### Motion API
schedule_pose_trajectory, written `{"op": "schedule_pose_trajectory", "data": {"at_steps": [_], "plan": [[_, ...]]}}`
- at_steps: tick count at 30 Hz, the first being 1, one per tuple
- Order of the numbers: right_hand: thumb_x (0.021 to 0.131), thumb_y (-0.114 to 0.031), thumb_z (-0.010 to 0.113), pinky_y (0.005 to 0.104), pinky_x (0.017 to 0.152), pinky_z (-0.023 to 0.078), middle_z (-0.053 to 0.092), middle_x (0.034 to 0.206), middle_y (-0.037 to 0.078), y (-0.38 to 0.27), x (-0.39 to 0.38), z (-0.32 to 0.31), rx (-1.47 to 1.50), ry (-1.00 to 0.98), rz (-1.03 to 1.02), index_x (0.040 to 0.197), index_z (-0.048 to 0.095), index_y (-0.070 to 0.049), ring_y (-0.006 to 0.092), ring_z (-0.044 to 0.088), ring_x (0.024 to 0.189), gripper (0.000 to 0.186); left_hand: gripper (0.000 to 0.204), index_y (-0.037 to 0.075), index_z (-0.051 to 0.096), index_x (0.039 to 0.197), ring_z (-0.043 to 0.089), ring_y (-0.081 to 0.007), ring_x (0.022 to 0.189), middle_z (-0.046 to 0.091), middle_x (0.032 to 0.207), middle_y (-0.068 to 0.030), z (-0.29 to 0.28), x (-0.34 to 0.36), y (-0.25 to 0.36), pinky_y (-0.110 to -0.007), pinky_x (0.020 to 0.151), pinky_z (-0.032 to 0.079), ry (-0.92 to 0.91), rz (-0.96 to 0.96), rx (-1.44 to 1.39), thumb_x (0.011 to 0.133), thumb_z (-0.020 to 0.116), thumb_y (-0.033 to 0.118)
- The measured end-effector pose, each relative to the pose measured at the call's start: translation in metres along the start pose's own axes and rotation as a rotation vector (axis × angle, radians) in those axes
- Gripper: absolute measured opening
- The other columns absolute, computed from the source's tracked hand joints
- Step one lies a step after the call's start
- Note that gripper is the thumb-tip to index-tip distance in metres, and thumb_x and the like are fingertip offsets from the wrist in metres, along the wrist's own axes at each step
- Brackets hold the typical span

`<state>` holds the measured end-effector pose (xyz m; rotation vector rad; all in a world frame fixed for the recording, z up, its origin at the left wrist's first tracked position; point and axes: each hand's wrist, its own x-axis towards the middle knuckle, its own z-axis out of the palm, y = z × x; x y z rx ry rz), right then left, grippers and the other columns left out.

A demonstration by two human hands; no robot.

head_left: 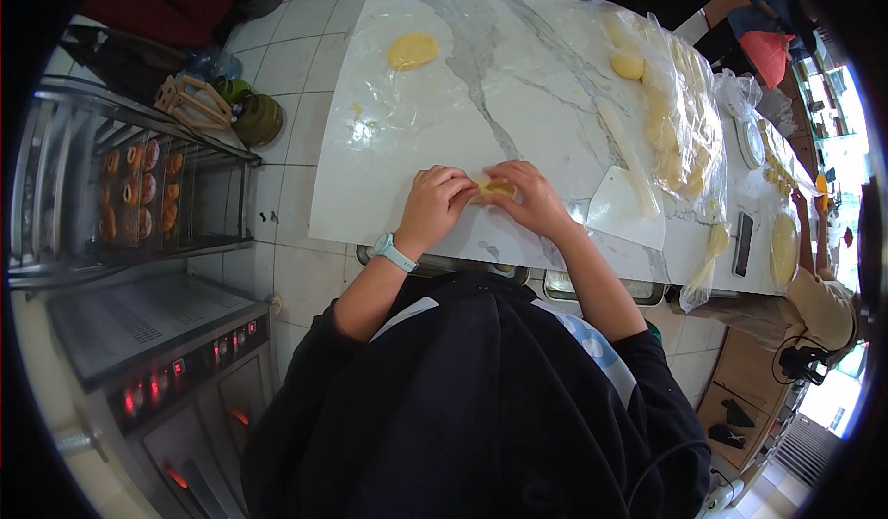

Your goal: The person shapes dough pieces into rolls by hand, arranges them onto a baking tray, rolls and flattens dough with a rolling pin, and handles baked bread on a cooling rack.

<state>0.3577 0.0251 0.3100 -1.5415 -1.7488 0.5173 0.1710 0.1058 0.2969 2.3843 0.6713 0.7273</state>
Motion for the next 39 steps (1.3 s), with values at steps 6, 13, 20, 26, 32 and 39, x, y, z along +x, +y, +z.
{"op": "schedule_pose_trajectory", "data": {"at_steps": [6,13,20,26,32,39], "plan": [[0.076,-0.008,0.069,0.0354,0.084,0.046,0.062,0.101,0.009,-0.002,-0.004,0.002,0.059,0.069,0.005,0.089,0.070,-0.005,0.0268,0.057,0.097,0.013,0.011,0.012,0.070,0.084,0.055,-0.0183,0.092,0.061,0.094,0.0014,0.005,0.000,0.004,-0.035,0.081,0.037,0.045,0.044,0.093,0.076,0.070,0.020],[0.078,-0.010,0.068,0.0387,0.089,0.044,0.061,0.107,0.009,0.010,-0.008,-0.003,0.083,0.076,-0.001,0.087,0.069,-0.003,0.0279,0.056,0.100,0.011,0.011,0.014,0.070,0.086,0.056,-0.0165,0.093,0.062,0.097,0.0016,0.015,0.004,0.011,-0.035,0.081,0.035,0.135,0.020,0.084,0.076,0.071,0.018],[0.078,-0.005,0.067,0.0356,0.083,0.048,0.061,0.107,0.008,0.015,-0.014,-0.004,0.142,0.028,0.094,0.092,0.068,-0.003,0.0258,0.056,0.102,0.014,0.014,0.015,0.069,0.087,0.057,-0.0150,0.091,0.063,0.094,0.0038,0.019,0.009,0.014,-0.034,0.081,0.034,0.112,0.074,0.119,0.075,0.072,0.021],[0.080,-0.006,0.065,0.0359,0.082,0.049,0.062,0.102,0.011,0.021,-0.018,-0.012,0.141,0.025,0.160,0.091,0.066,0.001,0.0283,0.058,0.098,0.013,0.020,0.015,0.069,0.093,0.057,-0.0150,0.092,0.063,0.096,0.0025,0.019,0.017,0.027,-0.035,0.081,0.034,0.082,0.003,0.044,0.076,0.072,0.024],[0.080,-0.005,0.064,0.0349,0.083,0.048,0.063,0.100,0.012,0.022,-0.018,-0.019,0.086,-0.009,0.146,0.092,0.066,0.000,0.0280,0.059,0.095,0.014,0.039,0.013,0.064,0.108,0.057,-0.0167,0.097,0.063,0.102,0.0004,0.023,0.009,0.016,-0.036,0.084,0.033,0.054,0.021,0.091,0.073,0.075,0.029],[0.080,-0.006,0.064,0.0347,0.083,0.047,0.064,0.097,0.010,0.023,-0.017,-0.018,0.077,0.058,0.118,0.093,0.067,-0.001,0.0277,0.059,0.095,0.015,0.039,0.011,0.065,0.104,0.058,-0.0178,0.097,0.065,0.104,0.0011,-0.003,-0.018,-0.002,-0.037,0.086,0.033,0.071,-0.145,0.175,0.070,0.077,0.025]]}}
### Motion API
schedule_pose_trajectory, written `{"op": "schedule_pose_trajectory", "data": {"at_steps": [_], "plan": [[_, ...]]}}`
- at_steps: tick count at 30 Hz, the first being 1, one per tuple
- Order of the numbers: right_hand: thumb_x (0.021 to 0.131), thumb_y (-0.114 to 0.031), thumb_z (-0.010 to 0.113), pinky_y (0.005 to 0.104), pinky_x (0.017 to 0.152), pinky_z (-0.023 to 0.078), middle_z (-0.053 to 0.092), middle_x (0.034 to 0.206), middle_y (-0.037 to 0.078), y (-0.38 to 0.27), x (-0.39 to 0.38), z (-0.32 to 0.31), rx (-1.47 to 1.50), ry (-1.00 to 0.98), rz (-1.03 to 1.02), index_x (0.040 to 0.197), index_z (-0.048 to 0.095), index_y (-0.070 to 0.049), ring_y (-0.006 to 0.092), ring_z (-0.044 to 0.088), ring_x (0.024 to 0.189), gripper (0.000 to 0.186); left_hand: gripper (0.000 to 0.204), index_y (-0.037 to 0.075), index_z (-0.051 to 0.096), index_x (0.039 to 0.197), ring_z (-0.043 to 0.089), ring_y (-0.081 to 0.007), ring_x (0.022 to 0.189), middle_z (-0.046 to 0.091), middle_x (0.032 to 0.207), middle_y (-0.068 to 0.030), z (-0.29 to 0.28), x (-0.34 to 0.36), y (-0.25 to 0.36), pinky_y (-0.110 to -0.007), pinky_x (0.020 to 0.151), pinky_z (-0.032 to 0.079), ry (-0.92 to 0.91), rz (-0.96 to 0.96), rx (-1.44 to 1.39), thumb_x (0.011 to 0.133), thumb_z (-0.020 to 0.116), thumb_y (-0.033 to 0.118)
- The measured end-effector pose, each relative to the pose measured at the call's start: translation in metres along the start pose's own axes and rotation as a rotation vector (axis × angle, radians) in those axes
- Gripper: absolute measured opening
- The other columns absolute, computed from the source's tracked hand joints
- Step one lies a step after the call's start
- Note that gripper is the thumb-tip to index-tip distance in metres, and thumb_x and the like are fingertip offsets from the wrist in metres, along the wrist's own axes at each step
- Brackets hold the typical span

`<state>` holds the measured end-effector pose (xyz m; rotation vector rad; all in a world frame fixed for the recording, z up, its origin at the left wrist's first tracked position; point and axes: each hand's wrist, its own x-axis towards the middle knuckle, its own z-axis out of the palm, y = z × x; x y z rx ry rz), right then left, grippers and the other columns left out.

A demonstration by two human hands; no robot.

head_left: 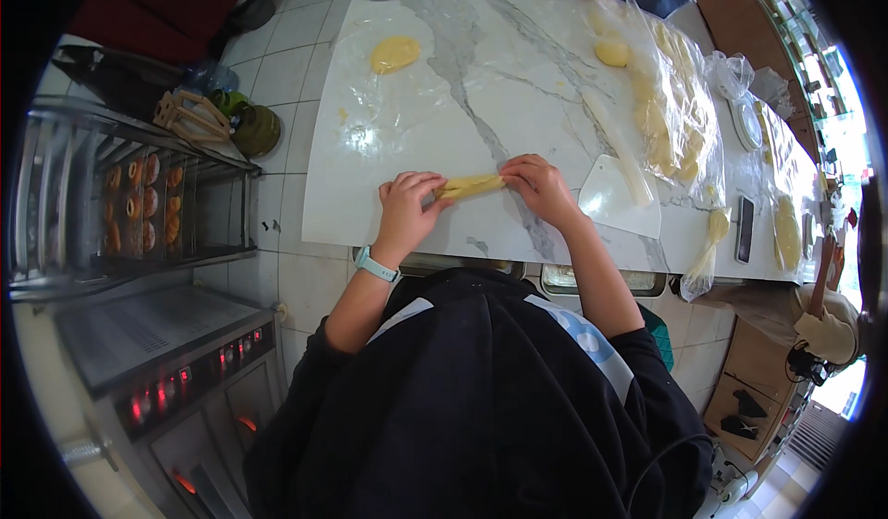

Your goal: The person shapes dough pieces into rolls by hand, arranges them onto a baking tray, rolls and flattens dough with a rolling pin, and handles baked bread on a cooling rack.

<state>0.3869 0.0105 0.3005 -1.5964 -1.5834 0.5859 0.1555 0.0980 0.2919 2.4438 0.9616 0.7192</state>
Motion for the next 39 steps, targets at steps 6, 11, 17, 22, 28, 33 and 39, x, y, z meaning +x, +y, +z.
{"op": "schedule_pose_trajectory", "data": {"at_steps": [6,11,17,22,28,33,39], "plan": [[0.080,-0.012,0.065,0.0380,0.094,0.038,0.064,0.097,0.007,-0.035,0.019,0.025,-0.163,-0.002,-0.188,0.090,0.069,-0.007,0.0231,0.054,0.105,0.012,0.026,0.012,0.068,0.097,0.059,-0.0161,0.096,0.068,0.092,0.0024,-0.001,0.005,-0.009,-0.036,0.087,0.033,-0.109,-0.049,-0.224,0.072,0.075,0.018],[0.078,-0.015,0.065,0.0373,0.093,0.036,0.062,0.100,0.002,-0.045,0.024,0.040,-0.200,0.056,-0.250,0.087,0.069,-0.012,0.0205,0.053,0.104,0.010,0.014,0.013,0.070,0.087,0.059,-0.0159,0.093,0.068,0.088,0.0032,-0.005,-0.003,-0.008,-0.034,0.086,0.032,0.043,-0.021,-0.163,0.074,0.074,0.016],[0.077,-0.016,0.065,0.0367,0.090,0.037,0.061,0.095,-0.001,-0.044,0.026,0.046,-0.263,-0.007,-0.343,0.086,0.069,-0.013,0.0195,0.053,0.099,0.009,0.017,0.014,0.069,0.089,0.057,-0.0159,0.097,0.066,0.096,0.0027,-0.005,-0.009,-0.020,-0.034,0.085,0.031,-0.061,-0.069,-0.207,0.073,0.073,0.018],[0.081,-0.019,0.063,0.0352,0.085,0.038,0.059,0.086,0.000,-0.049,0.028,0.051,-0.308,-0.082,-0.317,0.082,0.068,-0.013,0.0190,0.054,0.091,0.008,0.014,0.013,0.067,0.090,0.055,-0.0170,0.097,0.065,0.096,0.0026,0.001,-0.012,-0.025,-0.035,0.084,0.030,0.042,-0.006,-0.157,0.076,0.070,0.015],[0.084,-0.021,0.060,0.0350,0.080,0.037,0.060,0.082,0.001,-0.051,0.031,0.054,-0.424,-0.123,-0.212,0.083,0.068,-0.012,0.0184,0.054,0.088,0.012,0.011,0.013,0.064,0.092,0.055,-0.0179,0.097,0.065,0.093,0.0034,0.003,-0.008,-0.015,-0.035,0.085,0.029,0.056,-0.022,-0.169,0.081,0.064,0.010],[0.084,-0.019,0.061,0.0360,0.081,0.037,0.061,0.082,0.002,-0.049,0.028,0.053,-0.304,-0.073,-0.151,0.084,0.068,-0.011,0.0193,0.055,0.087,0.010,0.005,0.012,0.064,0.087,0.055,-0.0176,0.095,0.064,0.092,0.0029,0.003,-0.007,-0.019,-0.035,0.085,0.028,0.052,0.032,-0.145,0.082,0.063,0.010],[0.083,-0.017,0.062,0.0361,0.082,0.036,0.061,0.085,0.004,-0.039,0.026,0.044,-0.274,0.017,-0.146,0.087,0.066,-0.009,0.0211,0.056,0.087,0.010,0.005,0.010,0.064,0.087,0.055,-0.0176,0.092,0.064,0.089,0.0021,0.005,-0.003,-0.013,-0.035,0.084,0.029,0.067,0.009,-0.131,0.083,0.064,0.012]]}}
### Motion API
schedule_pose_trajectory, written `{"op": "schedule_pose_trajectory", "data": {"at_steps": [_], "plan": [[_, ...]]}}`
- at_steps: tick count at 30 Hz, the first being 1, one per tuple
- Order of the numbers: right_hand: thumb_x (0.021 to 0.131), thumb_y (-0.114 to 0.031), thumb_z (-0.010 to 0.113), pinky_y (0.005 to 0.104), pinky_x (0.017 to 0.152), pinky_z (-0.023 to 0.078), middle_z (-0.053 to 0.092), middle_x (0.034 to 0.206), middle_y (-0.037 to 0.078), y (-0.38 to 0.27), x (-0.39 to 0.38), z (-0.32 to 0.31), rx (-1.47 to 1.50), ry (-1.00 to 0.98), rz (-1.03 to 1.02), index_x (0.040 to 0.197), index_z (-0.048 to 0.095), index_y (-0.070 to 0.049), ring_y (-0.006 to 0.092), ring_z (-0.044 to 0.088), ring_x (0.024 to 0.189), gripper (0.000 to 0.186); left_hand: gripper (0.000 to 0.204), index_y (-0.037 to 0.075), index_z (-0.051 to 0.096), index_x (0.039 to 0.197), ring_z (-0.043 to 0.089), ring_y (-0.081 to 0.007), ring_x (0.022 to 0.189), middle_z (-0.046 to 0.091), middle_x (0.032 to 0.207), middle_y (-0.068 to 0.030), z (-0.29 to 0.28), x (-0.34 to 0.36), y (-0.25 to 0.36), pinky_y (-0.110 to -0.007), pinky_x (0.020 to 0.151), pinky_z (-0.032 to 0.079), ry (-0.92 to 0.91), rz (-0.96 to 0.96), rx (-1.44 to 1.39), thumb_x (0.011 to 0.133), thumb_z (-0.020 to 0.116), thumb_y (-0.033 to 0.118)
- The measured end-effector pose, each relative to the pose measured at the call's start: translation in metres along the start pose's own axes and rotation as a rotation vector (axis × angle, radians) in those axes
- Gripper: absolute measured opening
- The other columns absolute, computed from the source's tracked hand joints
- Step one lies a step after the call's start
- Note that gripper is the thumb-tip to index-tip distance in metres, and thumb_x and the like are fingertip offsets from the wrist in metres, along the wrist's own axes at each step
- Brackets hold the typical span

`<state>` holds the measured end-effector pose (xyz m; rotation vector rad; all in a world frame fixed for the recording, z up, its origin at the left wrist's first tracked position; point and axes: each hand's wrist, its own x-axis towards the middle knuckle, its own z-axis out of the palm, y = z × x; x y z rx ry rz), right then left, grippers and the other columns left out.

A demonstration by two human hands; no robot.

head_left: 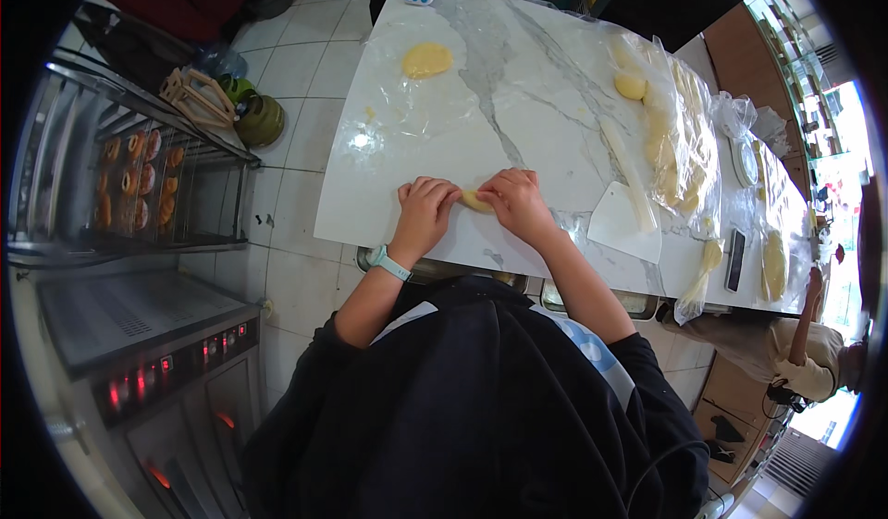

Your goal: The person shapes dough pieces into rolls by hand, arranges them onto a baking tray, rolls and flattens dough with a rolling pin, and handles baked bread on a cooling rack.

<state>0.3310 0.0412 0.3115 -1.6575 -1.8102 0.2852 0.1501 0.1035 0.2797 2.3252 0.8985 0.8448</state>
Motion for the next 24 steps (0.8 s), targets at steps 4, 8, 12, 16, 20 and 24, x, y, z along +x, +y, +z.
{"op": "schedule_pose_trajectory", "data": {"at_steps": [4,8,12,16,20,24], "plan": [[0.084,-0.013,0.061,0.0348,0.086,0.036,0.061,0.086,0.006,0.011,-0.005,-0.001,0.022,-0.066,-0.023,0.094,0.063,-0.007,0.0225,0.056,0.091,0.012,0.007,0.010,0.064,0.088,0.057,-0.0190,0.087,0.063,0.088,0.0000,0.002,0.003,0.006,-0.035,0.084,0.032,0.066,0.004,-0.111,0.083,0.065,0.014],[0.085,-0.010,0.058,0.0350,0.086,0.036,0.061,0.086,0.005,0.006,-0.007,-0.004,0.006,0.030,-0.006,0.092,0.063,-0.006,0.0222,0.056,0.090,0.009,0.010,0.009,0.066,0.091,0.058,-0.0192,0.089,0.064,0.091,-0.0015,0.006,0.004,0.003,-0.034,0.085,0.034,0.013,0.012,-0.052,0.081,0.066,0.013],[0.084,-0.011,0.059,0.0363,0.086,0.035,0.060,0.087,0.005,0.011,-0.011,-0.003,0.044,0.000,-0.025,0.087,0.064,-0.007,0.0229,0.055,0.091,0.007,0.010,0.008,0.066,0.090,0.059,-0.0193,0.091,0.065,0.093,-0.0023,0.007,0.011,0.018,-0.034,0.085,0.035,0.062,0.023,-0.181,0.081,0.066,0.012],[0.083,-0.009,0.059,0.0361,0.086,0.035,0.060,0.088,0.006,0.019,-0.014,-0.002,0.031,-0.047,-0.025,0.086,0.063,-0.007,0.0232,0.055,0.091,0.006,0.008,0.008,0.065,0.089,0.060,-0.0203,0.089,0.066,0.090,-0.0030,0.014,0.012,0.012,-0.036,0.083,0.036,0.011,0.079,-0.107,0.082,0.064,0.013],[0.083,-0.009,0.059,0.0359,0.085,0.035,0.060,0.088,0.006,0.023,-0.016,-0.002,0.074,0.056,0.013,0.086,0.063,-0.007,0.0234,0.055,0.091,0.006,0.011,0.008,0.065,0.091,0.060,-0.0208,0.090,0.066,0.092,-0.0033,0.014,0.014,0.012,-0.036,0.084,0.037,-0.021,0.094,-0.089,0.082,0.064,0.013],[0.083,-0.010,0.060,0.0363,0.084,0.036,0.060,0.088,0.006,0.023,-0.021,-0.006,0.053,0.055,0.012,0.088,0.064,-0.008,0.0235,0.055,0.091,0.007,0.016,0.009,0.065,0.096,0.059,-0.0212,0.094,0.065,0.097,-0.0036,0.015,0.014,0.020,-0.037,0.086,0.037,0.017,0.107,-0.076,0.081,0.065,0.014]]}}
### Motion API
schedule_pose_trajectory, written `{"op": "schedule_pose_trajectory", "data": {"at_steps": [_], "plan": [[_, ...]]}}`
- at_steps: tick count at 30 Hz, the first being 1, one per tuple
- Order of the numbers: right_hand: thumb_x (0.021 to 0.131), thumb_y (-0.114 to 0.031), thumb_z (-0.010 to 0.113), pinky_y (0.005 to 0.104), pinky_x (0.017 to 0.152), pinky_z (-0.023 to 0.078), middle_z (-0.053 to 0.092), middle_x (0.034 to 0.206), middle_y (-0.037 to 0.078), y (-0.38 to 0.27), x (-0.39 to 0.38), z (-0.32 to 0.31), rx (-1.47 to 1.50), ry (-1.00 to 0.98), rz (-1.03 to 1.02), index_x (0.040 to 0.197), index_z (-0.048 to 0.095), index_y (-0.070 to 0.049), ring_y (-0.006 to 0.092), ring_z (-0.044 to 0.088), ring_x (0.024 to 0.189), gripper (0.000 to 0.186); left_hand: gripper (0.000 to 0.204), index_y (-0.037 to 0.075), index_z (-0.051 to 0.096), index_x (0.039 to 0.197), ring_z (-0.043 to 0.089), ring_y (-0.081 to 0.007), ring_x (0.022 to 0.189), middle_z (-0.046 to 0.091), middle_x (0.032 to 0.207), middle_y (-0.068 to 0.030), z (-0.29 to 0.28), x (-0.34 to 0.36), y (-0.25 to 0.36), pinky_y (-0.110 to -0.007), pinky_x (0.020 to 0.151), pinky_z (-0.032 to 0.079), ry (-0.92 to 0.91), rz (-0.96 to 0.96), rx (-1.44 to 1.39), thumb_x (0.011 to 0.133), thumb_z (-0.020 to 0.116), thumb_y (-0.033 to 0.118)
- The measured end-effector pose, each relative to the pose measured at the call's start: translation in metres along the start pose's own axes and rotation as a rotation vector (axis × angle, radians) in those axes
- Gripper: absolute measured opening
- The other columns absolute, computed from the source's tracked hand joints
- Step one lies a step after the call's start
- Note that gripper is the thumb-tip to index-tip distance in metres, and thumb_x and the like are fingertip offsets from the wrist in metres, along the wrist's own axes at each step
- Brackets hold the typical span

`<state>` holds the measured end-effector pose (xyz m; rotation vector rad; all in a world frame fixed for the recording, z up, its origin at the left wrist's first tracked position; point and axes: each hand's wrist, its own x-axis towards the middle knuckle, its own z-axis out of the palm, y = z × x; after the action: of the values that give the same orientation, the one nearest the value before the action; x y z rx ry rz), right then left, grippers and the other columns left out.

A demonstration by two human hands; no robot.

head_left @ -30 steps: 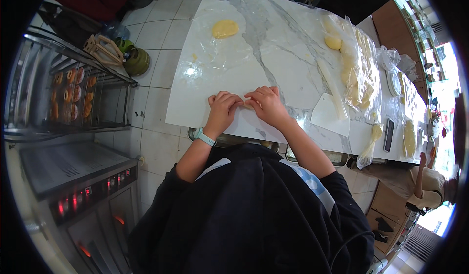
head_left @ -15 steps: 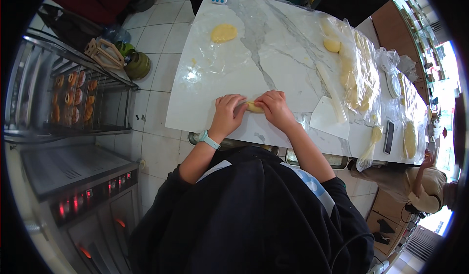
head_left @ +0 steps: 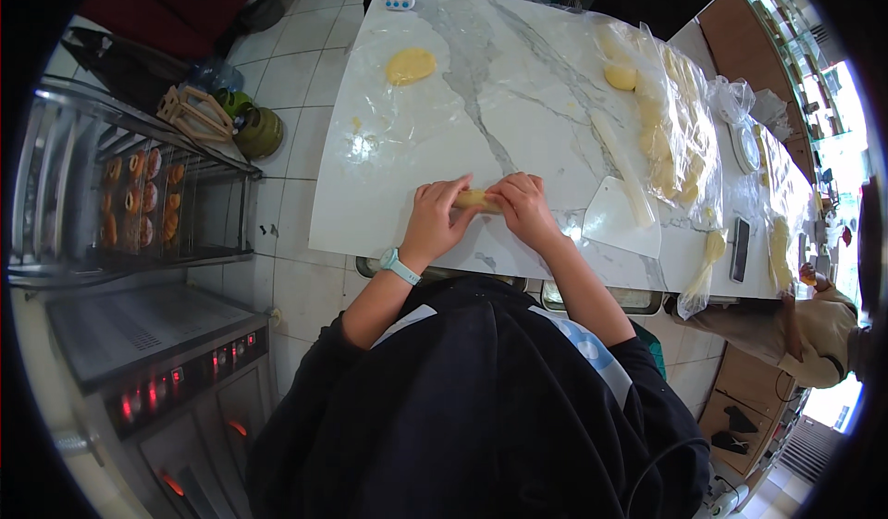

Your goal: The person shapes dough pieces into rolls by hand, arranges them onto a baking tray, rolls and flattens dough with a rolling pin, and handles baked bread on a cooling rack.

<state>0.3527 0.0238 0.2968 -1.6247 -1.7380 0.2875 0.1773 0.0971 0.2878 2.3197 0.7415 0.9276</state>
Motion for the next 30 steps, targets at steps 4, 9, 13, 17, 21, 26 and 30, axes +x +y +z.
{"op": "schedule_pose_trajectory", "data": {"at_steps": [4,9,13,17,21,26,30], "plan": [[0.083,-0.011,0.061,0.0369,0.084,0.036,0.060,0.088,0.005,-0.011,-0.001,-0.005,-0.013,0.166,-0.015,0.089,0.064,-0.008,0.0222,0.055,0.090,0.007,0.023,0.009,0.064,0.101,0.059,-0.0216,0.097,0.064,0.102,-0.0037,0.002,0.001,0.001,-0.036,0.086,0.038,-0.053,0.028,0.014,0.079,0.069,0.015],[0.083,-0.011,0.061,0.0370,0.086,0.036,0.060,0.089,0.005,0.013,-0.011,-0.004,0.009,0.030,0.026,0.090,0.064,-0.008,0.0218,0.056,0.091,0.008,0.024,0.009,0.064,0.101,0.058,-0.0209,0.098,0.064,0.102,-0.0037,0.002,0.009,0.013,-0.036,0.086,0.038,-0.012,-0.015,-0.047,0.078,0.070,0.015],[0.082,-0.009,0.062,0.0360,0.087,0.037,0.060,0.095,0.006,0.009,-0.015,-0.008,0.026,0.019,0.076,0.090,0.063,-0.006,0.0240,0.055,0.095,0.009,0.019,0.009,0.065,0.097,0.059,-0.0208,0.096,0.065,0.099,-0.0036,0.008,0.012,0.003,-0.035,0.084,0.039,-0.113,0.073,0.035,0.079,0.068,0.013],[0.081,-0.007,0.062,0.0358,0.087,0.037,0.061,0.095,0.006,0.018,-0.021,-0.005,0.048,0.020,0.068,0.090,0.064,-0.006,0.0244,0.055,0.095,0.009,0.012,0.008,0.065,0.089,0.060,-0.0215,0.091,0.065,0.093,-0.0040,0.007,0.024,0.021,-0.035,0.083,0.040,-0.060,0.111,0.000,0.078,0.068,0.012],[0.082,-0.009,0.062,0.0374,0.087,0.036,0.061,0.092,0.005,0.015,-0.025,-0.005,0.102,0.095,0.109,0.095,0.065,-0.009,0.0234,0.055,0.093,0.013,0.012,0.007,0.064,0.087,0.060,-0.0221,0.090,0.065,0.093,-0.0046,0.010,0.024,0.008,-0.035,0.084,0.040,-0.182,0.087,0.017,0.077,0.068,0.012],[0.081,-0.010,0.064,0.0371,0.087,0.036,0.062,0.092,0.004,0.017,-0.027,-0.007,0.142,0.156,0.120,0.098,0.066,-0.011,0.0223,0.056,0.092,0.017,0.015,0.008,0.063,0.090,0.060,-0.0231,0.090,0.066,0.094,-0.0051,0.015,0.030,0.018,-0.036,0.084,0.040,-0.118,0.129,-0.031,0.077,0.068,0.012],[0.080,-0.012,0.066,0.0369,0.086,0.037,0.063,0.095,0.004,0.018,-0.030,-0.016,0.090,0.030,0.185,0.099,0.066,-0.010,0.0221,0.056,0.094,0.018,0.021,0.008,0.062,0.096,0.060,-0.0235,0.091,0.065,0.096,-0.0054,0.016,0.029,0.008,-0.036,0.084,0.041,-0.262,0.146,-0.016,0.077,0.069,0.013]]}}
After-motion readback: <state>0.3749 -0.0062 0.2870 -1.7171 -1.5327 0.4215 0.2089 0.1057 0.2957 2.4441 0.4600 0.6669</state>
